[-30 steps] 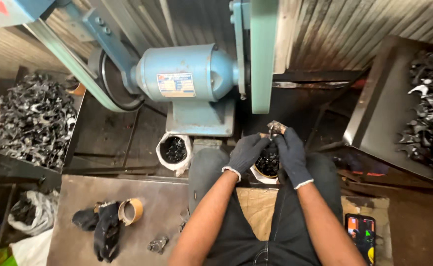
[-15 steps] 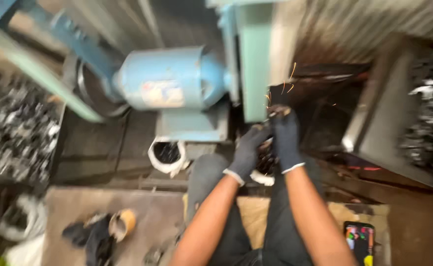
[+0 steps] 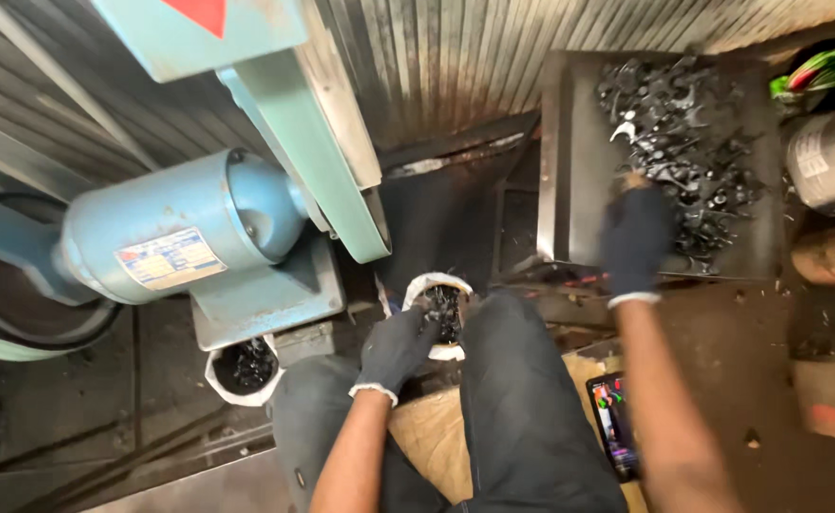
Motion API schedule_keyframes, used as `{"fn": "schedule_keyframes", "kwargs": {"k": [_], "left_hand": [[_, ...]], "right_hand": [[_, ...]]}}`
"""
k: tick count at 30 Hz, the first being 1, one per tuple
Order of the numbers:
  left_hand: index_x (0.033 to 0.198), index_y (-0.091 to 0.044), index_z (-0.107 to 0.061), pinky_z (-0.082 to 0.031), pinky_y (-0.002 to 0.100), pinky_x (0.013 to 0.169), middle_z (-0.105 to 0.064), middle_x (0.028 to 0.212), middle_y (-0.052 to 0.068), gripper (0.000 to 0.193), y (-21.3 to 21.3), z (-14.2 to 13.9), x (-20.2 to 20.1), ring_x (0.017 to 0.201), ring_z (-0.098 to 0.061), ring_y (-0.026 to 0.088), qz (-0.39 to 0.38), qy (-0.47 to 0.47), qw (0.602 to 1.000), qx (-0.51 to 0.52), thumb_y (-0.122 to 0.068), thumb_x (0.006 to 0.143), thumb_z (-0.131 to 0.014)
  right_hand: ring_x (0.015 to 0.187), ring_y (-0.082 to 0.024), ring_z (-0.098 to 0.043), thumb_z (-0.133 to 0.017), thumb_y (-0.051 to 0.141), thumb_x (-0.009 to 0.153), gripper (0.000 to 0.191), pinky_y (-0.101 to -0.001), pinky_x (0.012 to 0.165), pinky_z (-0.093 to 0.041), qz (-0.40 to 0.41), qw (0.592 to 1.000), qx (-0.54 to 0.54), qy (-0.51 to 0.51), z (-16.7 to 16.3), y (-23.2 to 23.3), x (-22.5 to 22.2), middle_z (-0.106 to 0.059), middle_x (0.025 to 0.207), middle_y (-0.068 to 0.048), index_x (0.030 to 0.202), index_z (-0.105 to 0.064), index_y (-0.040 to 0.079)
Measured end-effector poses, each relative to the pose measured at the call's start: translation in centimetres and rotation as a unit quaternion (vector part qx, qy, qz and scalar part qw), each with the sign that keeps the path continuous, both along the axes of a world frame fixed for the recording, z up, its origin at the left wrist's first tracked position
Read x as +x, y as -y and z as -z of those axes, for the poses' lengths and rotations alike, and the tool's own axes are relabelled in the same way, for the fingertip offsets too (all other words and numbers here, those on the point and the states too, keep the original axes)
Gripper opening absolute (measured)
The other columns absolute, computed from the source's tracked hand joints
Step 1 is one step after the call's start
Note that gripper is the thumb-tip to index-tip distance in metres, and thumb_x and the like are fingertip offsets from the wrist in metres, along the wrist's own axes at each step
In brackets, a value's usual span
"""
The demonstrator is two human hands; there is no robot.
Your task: The person sits at a bench grinder and holds small metal castings against the spinning grinding wheel, producing sparks as they grind the edges. They turn the pieces to grind different sides, place finished pieces on a tray with a pile of similar parts, and take new pieces from a container to continue.
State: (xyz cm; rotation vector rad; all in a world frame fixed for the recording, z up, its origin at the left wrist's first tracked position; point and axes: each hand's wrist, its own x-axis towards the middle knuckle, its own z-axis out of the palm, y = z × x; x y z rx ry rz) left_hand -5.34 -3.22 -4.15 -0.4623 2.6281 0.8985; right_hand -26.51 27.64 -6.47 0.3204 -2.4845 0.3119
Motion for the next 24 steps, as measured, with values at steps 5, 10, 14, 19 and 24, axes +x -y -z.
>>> {"fn": "schedule_keyframes", "kwargs": {"k": [5,10,14,19,24], "left_hand": [[0.102,-0.013,-0.073,-0.052,0.052,0.085,-0.074,0.101,0.018,0.039,-0.6,1.2,-1.3,0.096,-0.070,0.039,0.100,0.030,0.993,0.048,-0.046,0.093,-0.056],[0.107,-0.011,-0.073,-0.050,0.052,0.086,-0.072,0.107,0.019,0.036,-0.8,0.6,-1.6,0.101,-0.068,0.039,0.071,-0.091,0.992,0.054,-0.039,0.092,-0.056],[0.099,0.000,-0.071,-0.051,0.045,0.079,-0.069,0.091,0.019,0.035,-1.1,0.6,-0.6,0.089,-0.067,0.033,0.029,-0.204,0.962,0.181,-0.035,0.100,-0.066],[0.109,0.002,-0.074,-0.043,0.036,0.067,-0.068,0.087,0.007,0.032,0.5,0.1,3.7,0.073,-0.055,0.016,-0.167,-0.064,0.864,0.470,-0.028,0.101,-0.068],[0.121,-0.005,-0.072,-0.056,0.031,0.087,-0.078,0.108,0.009,0.041,0.9,-0.5,5.2,0.099,-0.073,0.015,-0.165,-0.216,0.929,0.252,-0.028,0.087,-0.076]], "right_hand": [[0.097,-0.040,-0.064,-0.067,0.024,0.099,0.017,-0.0534,0.087,-0.048,0.030,0.969,0.164,0.183,-0.3,-4.2,-4.6,-0.069,0.100,-0.022,0.103,-0.071,0.008],[0.105,-0.034,-0.066,-0.069,0.012,0.104,0.018,-0.0437,0.093,-0.050,-0.034,0.987,-0.148,0.060,-1.8,-1.5,-2.1,-0.070,0.111,-0.019,0.120,-0.069,0.003],[0.114,-0.017,-0.063,-0.066,-0.003,0.099,0.030,-0.0312,0.103,-0.051,-0.174,0.770,-0.592,0.160,-1.4,6.5,7.9,-0.065,0.124,-0.006,0.128,-0.060,0.001],[0.118,-0.015,-0.064,-0.061,-0.008,0.089,0.050,-0.0300,0.103,-0.052,-0.289,0.641,-0.606,0.371,-0.3,14.7,18.0,-0.065,0.128,-0.006,0.137,-0.052,0.000],[0.111,-0.015,-0.067,-0.065,-0.001,0.093,0.041,-0.0288,0.096,-0.055,-0.324,0.626,-0.550,0.448,0.0,14.8,18.2,-0.070,0.122,-0.009,0.133,-0.060,-0.002]]}}
